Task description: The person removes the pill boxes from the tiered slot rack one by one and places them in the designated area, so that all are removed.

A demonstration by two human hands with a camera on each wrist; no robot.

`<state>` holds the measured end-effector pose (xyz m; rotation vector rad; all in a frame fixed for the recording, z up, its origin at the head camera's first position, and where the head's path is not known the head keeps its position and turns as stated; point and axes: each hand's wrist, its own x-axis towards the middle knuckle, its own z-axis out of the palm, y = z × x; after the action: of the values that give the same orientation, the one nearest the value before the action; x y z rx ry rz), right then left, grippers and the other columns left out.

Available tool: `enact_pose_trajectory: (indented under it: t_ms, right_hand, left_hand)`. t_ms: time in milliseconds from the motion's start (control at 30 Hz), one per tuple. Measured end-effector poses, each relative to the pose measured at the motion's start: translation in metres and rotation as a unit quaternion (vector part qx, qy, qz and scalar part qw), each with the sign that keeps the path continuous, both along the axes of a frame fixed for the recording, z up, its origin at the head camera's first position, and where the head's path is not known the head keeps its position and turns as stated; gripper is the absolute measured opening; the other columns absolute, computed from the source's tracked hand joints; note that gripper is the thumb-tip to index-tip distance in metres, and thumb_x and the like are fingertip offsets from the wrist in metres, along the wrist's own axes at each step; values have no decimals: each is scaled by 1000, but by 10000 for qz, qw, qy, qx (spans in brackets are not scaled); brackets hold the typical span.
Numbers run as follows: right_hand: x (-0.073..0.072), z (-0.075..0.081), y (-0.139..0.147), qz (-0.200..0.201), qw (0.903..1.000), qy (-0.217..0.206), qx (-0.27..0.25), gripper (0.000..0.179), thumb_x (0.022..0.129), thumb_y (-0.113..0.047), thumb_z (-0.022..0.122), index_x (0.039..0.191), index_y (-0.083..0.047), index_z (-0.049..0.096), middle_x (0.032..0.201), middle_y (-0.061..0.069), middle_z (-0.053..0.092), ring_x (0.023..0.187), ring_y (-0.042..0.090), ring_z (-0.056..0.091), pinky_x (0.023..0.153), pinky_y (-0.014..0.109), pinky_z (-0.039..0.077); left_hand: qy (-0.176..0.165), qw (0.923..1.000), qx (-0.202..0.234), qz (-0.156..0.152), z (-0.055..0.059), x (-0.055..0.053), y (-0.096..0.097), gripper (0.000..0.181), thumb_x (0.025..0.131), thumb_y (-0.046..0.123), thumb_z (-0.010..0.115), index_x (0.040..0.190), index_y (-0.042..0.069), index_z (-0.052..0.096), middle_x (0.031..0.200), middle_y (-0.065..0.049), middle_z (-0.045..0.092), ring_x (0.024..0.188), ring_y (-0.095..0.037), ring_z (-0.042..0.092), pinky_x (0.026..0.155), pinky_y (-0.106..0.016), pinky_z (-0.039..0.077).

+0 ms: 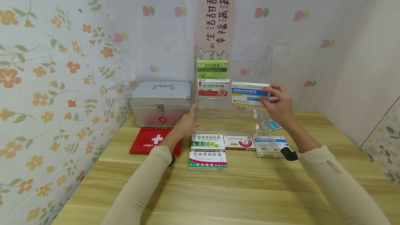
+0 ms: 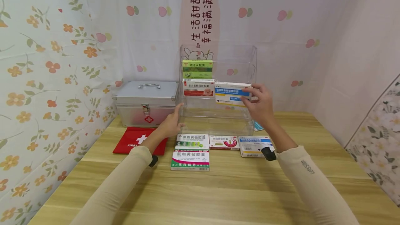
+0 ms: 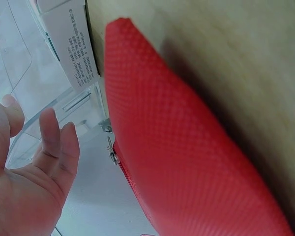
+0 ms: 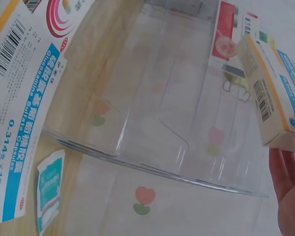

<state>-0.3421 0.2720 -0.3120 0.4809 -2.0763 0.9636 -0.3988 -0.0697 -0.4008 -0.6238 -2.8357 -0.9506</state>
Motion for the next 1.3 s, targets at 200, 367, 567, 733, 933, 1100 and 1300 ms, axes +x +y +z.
enact_pose_trajectory:
  t_ms: [200,367,567,733,933,1100,1300]
  right_hand:
    - [5,-4,-2,90,9998,-173,99,31,86,-4,76,117,2,70,122,15,57,90,12,53,74,6,46]
    - [10,-9,-1,114,9989,-442,106,33,86,-8,77,118,1,70,125,15,57,90,4,56,74,6,46]
    - [14,-18,2,141,9978,-636,102,35,87,-10,77,119,0,69,120,12,59,90,5,59,76,7,47]
    - [20,-25,4,100,9964,-830,136,36,87,-14,77,121,-2,69,119,13,60,91,16,64,76,7,47]
    - [25,-35,6,309,9957,-873,96,34,86,-7,77,118,1,69,115,15,61,83,-2,63,73,9,49]
    - [28,-43,6,366,9939,-1016,228,36,86,-8,77,119,1,68,116,14,62,83,-8,62,67,11,50]
    - [37,-54,7,427,9854,-1622,295,40,89,-15,76,124,1,65,125,18,59,91,23,71,65,16,53]
  left_hand:
    - [-22,10000,29,37,0,-1,-1,91,94,13,69,154,32,4,119,-21,58,73,-25,57,53,-32,48]
    - [-152,9998,78,39,0,-2,1,91,94,12,68,155,33,2,117,-19,59,74,-25,58,54,-32,48]
    - [-193,9997,112,76,0,-2,3,92,94,10,68,155,34,2,120,-18,58,75,-25,59,52,-32,48]
    - [-195,9997,95,113,1,-1,4,93,94,11,68,154,36,1,123,-18,57,80,-25,59,54,-32,49]
    - [-187,9997,32,125,2,-1,3,93,94,11,68,155,34,2,125,-19,57,83,-26,59,56,-32,50]
    - [-121,9998,95,132,3,-1,2,92,93,11,69,156,30,4,124,-20,57,82,-26,58,56,-33,50]
    - [-218,9996,68,163,0,-1,2,92,94,11,68,155,33,2,128,-19,56,81,-25,59,55,-33,49]
